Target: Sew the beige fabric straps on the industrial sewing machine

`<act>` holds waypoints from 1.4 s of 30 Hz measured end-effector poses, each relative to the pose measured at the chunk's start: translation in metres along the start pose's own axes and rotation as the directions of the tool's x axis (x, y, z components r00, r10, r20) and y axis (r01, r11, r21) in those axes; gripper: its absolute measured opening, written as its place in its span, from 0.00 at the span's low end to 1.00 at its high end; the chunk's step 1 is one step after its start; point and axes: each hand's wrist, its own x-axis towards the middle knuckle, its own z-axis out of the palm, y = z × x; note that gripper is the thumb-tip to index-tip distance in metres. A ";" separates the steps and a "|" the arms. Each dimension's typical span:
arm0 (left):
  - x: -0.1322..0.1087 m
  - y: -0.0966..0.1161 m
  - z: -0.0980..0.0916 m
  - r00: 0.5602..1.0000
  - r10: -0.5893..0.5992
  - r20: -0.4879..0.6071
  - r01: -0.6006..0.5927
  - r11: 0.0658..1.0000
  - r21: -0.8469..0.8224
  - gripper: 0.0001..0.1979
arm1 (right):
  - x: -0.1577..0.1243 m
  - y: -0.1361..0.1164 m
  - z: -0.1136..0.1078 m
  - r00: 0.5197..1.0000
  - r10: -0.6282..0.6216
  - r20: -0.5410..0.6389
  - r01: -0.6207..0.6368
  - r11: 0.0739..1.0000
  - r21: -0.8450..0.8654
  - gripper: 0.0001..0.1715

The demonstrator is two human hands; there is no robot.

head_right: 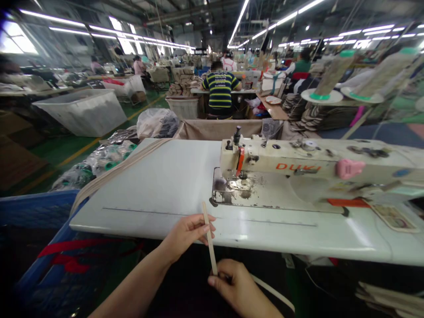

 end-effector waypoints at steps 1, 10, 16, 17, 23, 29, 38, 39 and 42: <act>-0.001 -0.002 0.004 1.000 -0.009 0.026 0.008 1.000 0.009 0.23 | -0.001 -0.006 -0.004 1.000 -0.006 -0.023 0.007 1.000 0.024 0.25; 0.001 -0.003 0.011 0.996 0.032 -0.081 -0.025 0.996 0.089 0.17 | -0.014 -0.002 -0.038 0.978 0.021 -0.205 -0.025 1.000 -0.016 0.24; 0.004 -0.005 0.013 0.999 0.022 -0.047 -0.020 0.999 0.046 0.19 | -0.020 0.001 -0.051 0.958 -0.006 -0.286 -0.031 0.992 -0.123 0.21; 0.005 -0.006 0.014 0.999 0.021 -0.046 -0.019 0.999 0.043 0.19 | -0.020 0.000 -0.052 0.957 -0.008 -0.291 -0.032 0.990 -0.134 0.20; 0.008 -0.012 0.013 0.999 0.031 -0.044 -0.030 0.999 0.026 0.20 | -0.019 -0.004 -0.054 0.961 -0.021 -0.277 -0.030 0.984 -0.178 0.18; 0.007 -0.015 0.012 0.998 0.034 -0.056 -0.033 0.999 0.022 0.19 | -0.018 -0.006 -0.052 0.966 -0.023 -0.258 -0.023 0.985 -0.173 0.17; 0.006 -0.010 0.013 0.998 0.025 -0.056 -0.022 0.998 0.054 0.21 | -0.016 -0.005 -0.052 0.966 -0.017 -0.256 -0.034 0.981 -0.193 0.17; 0.005 -0.010 0.012 0.999 0.027 -0.043 -0.025 0.998 0.063 0.21 | -0.016 -0.005 -0.051 0.968 -0.014 -0.252 -0.036 0.980 -0.194 0.17; 0.002 -0.010 0.010 0.999 0.042 0.010 -0.043 0.995 0.094 0.17 | -0.016 -0.008 -0.049 0.975 -0.011 -0.223 -0.033 0.981 -0.189 0.16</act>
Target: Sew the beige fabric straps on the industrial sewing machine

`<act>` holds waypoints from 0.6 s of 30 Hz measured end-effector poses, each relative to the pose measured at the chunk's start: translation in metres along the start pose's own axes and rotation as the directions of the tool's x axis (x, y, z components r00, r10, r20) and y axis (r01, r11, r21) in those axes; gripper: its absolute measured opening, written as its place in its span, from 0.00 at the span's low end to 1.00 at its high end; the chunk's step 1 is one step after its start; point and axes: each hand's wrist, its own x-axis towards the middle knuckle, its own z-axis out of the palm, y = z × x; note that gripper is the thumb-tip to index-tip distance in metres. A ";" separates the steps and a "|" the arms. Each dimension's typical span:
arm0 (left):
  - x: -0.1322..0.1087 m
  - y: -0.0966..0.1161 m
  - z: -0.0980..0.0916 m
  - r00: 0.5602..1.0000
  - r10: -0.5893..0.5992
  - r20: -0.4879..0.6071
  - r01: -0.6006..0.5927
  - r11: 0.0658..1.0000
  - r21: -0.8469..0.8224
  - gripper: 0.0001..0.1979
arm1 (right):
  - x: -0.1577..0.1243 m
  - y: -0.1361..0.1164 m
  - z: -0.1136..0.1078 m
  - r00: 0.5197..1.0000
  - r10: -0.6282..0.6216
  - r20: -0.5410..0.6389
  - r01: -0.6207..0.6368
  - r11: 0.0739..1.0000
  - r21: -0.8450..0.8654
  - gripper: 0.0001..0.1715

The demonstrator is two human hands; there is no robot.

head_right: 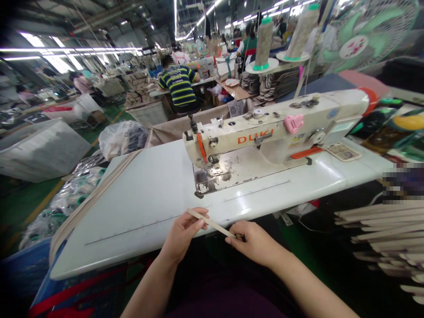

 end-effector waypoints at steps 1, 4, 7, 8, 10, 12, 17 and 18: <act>-0.002 0.000 -0.001 1.000 0.005 0.012 -0.005 1.000 0.008 0.16 | 0.000 -0.002 0.000 1.000 -0.004 0.013 0.004 1.000 0.006 0.16; -0.008 0.001 -0.005 1.000 -0.014 0.025 0.013 1.000 0.019 0.16 | 0.003 -0.011 -0.002 0.998 -0.036 0.051 0.034 0.999 0.042 0.12; -0.016 0.002 -0.010 0.999 -0.037 0.003 0.037 0.998 0.043 0.17 | 0.012 -0.020 -0.008 0.998 -0.070 -0.003 0.070 0.996 0.061 0.12; -0.020 0.002 -0.011 0.999 -0.040 -0.006 0.040 0.998 0.051 0.17 | 0.015 -0.022 -0.010 0.996 -0.083 -0.042 0.085 0.995 0.046 0.14; -0.026 0.003 -0.015 0.999 -0.038 -0.022 0.039 0.997 0.069 0.17 | 0.024 -0.026 -0.013 0.986 -0.128 -0.107 0.127 0.992 -0.017 0.17; -0.032 0.004 -0.018 0.999 -0.037 0.002 0.037 0.994 0.103 0.16 | 0.034 -0.030 -0.016 0.974 -0.186 -0.129 0.175 0.980 -0.093 0.21; -0.046 0.017 -0.020 0.962 -0.059 0.268 0.018 0.988 0.155 0.15 | 0.053 -0.042 -0.014 0.958 -0.279 -0.073 0.256 0.939 -0.229 0.32; -0.049 0.022 -0.021 0.941 -0.062 0.333 0.012 0.989 0.149 0.14 | 0.055 -0.044 -0.013 0.956 -0.290 -0.042 0.272 0.931 -0.245 0.31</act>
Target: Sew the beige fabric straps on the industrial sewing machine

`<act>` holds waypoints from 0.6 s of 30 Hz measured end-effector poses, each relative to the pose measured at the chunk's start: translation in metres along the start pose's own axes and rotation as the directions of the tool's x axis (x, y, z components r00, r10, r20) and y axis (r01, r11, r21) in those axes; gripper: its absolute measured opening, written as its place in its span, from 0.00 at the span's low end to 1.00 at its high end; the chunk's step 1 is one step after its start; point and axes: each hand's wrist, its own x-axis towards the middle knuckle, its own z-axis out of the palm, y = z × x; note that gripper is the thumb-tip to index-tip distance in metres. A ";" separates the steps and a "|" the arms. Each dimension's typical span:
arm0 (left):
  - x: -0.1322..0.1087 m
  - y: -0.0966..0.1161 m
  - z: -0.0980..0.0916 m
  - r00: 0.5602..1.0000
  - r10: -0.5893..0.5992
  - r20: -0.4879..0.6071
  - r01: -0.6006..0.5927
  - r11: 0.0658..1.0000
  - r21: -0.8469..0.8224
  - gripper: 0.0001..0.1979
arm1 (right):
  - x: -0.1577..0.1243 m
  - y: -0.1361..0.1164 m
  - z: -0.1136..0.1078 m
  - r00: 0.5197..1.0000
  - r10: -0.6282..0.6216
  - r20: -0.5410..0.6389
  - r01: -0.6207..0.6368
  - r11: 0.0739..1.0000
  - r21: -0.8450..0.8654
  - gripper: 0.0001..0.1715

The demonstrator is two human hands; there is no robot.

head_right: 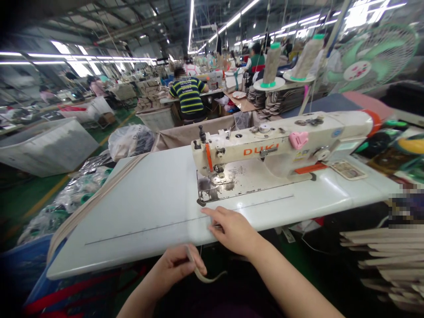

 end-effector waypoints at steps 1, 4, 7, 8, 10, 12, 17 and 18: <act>-0.003 0.004 -0.001 0.998 0.012 0.064 -0.012 1.000 -0.002 0.14 | 0.001 -0.002 0.000 0.999 -0.019 0.034 0.020 1.000 -0.014 0.26; -0.012 0.015 -0.006 0.984 0.067 0.163 -0.064 0.998 -0.026 0.13 | 0.000 -0.005 -0.001 0.990 -0.041 0.132 0.045 0.998 -0.032 0.10; -0.017 0.018 -0.014 0.986 0.094 0.137 -0.088 0.995 -0.050 0.12 | -0.010 -0.007 -0.005 0.978 -0.017 0.207 0.011 0.999 0.034 0.07; -0.018 0.017 -0.016 0.989 0.088 0.119 -0.085 0.996 -0.034 0.12 | -0.014 -0.008 -0.006 0.973 -0.016 0.232 -0.001 0.998 0.070 0.06; -0.015 0.015 -0.017 0.993 0.063 0.098 -0.065 0.998 0.024 0.12 | -0.022 -0.008 -0.008 0.956 -0.027 0.291 -0.012 0.991 0.132 0.06; -0.009 0.012 -0.015 0.994 0.016 0.112 -0.024 0.997 0.070 0.13 | -0.029 -0.006 -0.009 0.933 -0.043 0.357 -0.023 0.983 0.180 0.07; 0.010 -0.011 -0.002 0.963 -0.130 0.238 0.073 0.970 0.234 0.11 | -0.037 0.004 -0.014 0.943 0.046 0.330 -0.134 0.959 0.249 0.16; 0.012 -0.018 0.001 0.957 -0.159 0.244 0.087 0.956 0.281 0.09 | -0.037 0.009 -0.016 0.960 0.098 0.262 -0.165 0.956 0.245 0.20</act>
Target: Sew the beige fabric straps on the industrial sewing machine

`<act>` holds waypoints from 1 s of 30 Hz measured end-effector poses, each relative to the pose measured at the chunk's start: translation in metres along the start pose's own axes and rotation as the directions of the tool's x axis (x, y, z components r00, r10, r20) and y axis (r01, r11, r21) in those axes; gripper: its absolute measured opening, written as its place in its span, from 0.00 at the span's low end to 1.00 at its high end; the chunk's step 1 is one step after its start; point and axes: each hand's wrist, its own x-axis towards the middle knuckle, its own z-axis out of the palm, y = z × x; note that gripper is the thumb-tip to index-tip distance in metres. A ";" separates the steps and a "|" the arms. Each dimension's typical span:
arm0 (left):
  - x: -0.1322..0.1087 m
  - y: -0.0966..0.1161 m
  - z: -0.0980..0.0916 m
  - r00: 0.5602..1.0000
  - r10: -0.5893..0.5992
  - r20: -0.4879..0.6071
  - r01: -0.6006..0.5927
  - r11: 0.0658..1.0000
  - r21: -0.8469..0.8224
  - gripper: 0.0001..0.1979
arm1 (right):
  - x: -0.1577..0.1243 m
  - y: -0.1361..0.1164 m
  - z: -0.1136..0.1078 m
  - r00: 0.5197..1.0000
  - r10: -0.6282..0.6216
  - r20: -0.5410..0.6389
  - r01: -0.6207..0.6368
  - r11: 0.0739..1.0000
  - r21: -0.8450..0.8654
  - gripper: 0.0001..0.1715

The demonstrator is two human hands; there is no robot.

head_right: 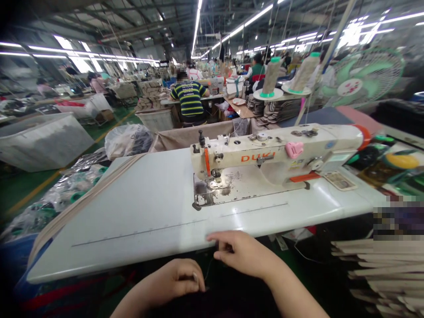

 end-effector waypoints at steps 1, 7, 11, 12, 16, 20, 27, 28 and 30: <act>0.004 -0.006 0.003 0.999 -0.032 0.011 0.032 0.998 0.045 0.09 | 0.002 0.004 -0.004 0.995 0.026 -0.094 -0.027 1.000 -0.009 0.22; 0.013 -0.032 0.019 0.984 -0.177 0.007 0.174 0.972 0.159 0.13 | 0.029 0.035 -0.042 0.883 0.059 -0.466 -0.176 0.962 -0.211 0.26; 0.013 -0.041 0.021 0.996 -0.087 -0.004 0.087 0.995 0.045 0.15 | 0.061 0.048 -0.077 0.844 0.004 -0.537 -0.208 0.924 -0.320 0.06; 0.013 -0.045 0.022 0.997 -0.081 -0.016 0.081 0.996 0.021 0.16 | 0.070 0.050 -0.085 0.846 -0.009 -0.533 -0.198 0.923 -0.331 0.06; 0.018 -0.069 0.027 0.995 -0.065 -0.080 0.052 0.987 -0.151 0.17 | 0.110 0.054 -0.108 0.832 -0.044 -0.553 -0.162 0.934 -0.319 0.07; 0.024 -0.101 0.032 0.963 -0.113 -0.245 0.022 0.937 -0.349 0.16 | 0.141 0.060 -0.113 0.815 -0.071 -0.575 -0.100 0.960 -0.260 0.12; 0.035 -0.123 0.027 0.840 -0.296 -0.455 0.093 0.904 -0.417 0.29 | 0.149 0.084 -0.111 0.806 -0.125 -0.579 0.045 0.988 -0.150 0.10; 0.037 -0.118 0.026 0.822 -0.317 -0.474 0.107 0.902 -0.419 0.30 | 0.148 0.087 -0.112 0.809 -0.132 -0.572 0.064 0.988 -0.138 0.10; 0.043 -0.104 0.024 0.790 -0.355 -0.499 0.133 0.895 -0.425 0.33 | 0.146 0.093 -0.116 0.826 -0.150 -0.544 0.100 0.988 -0.119 0.10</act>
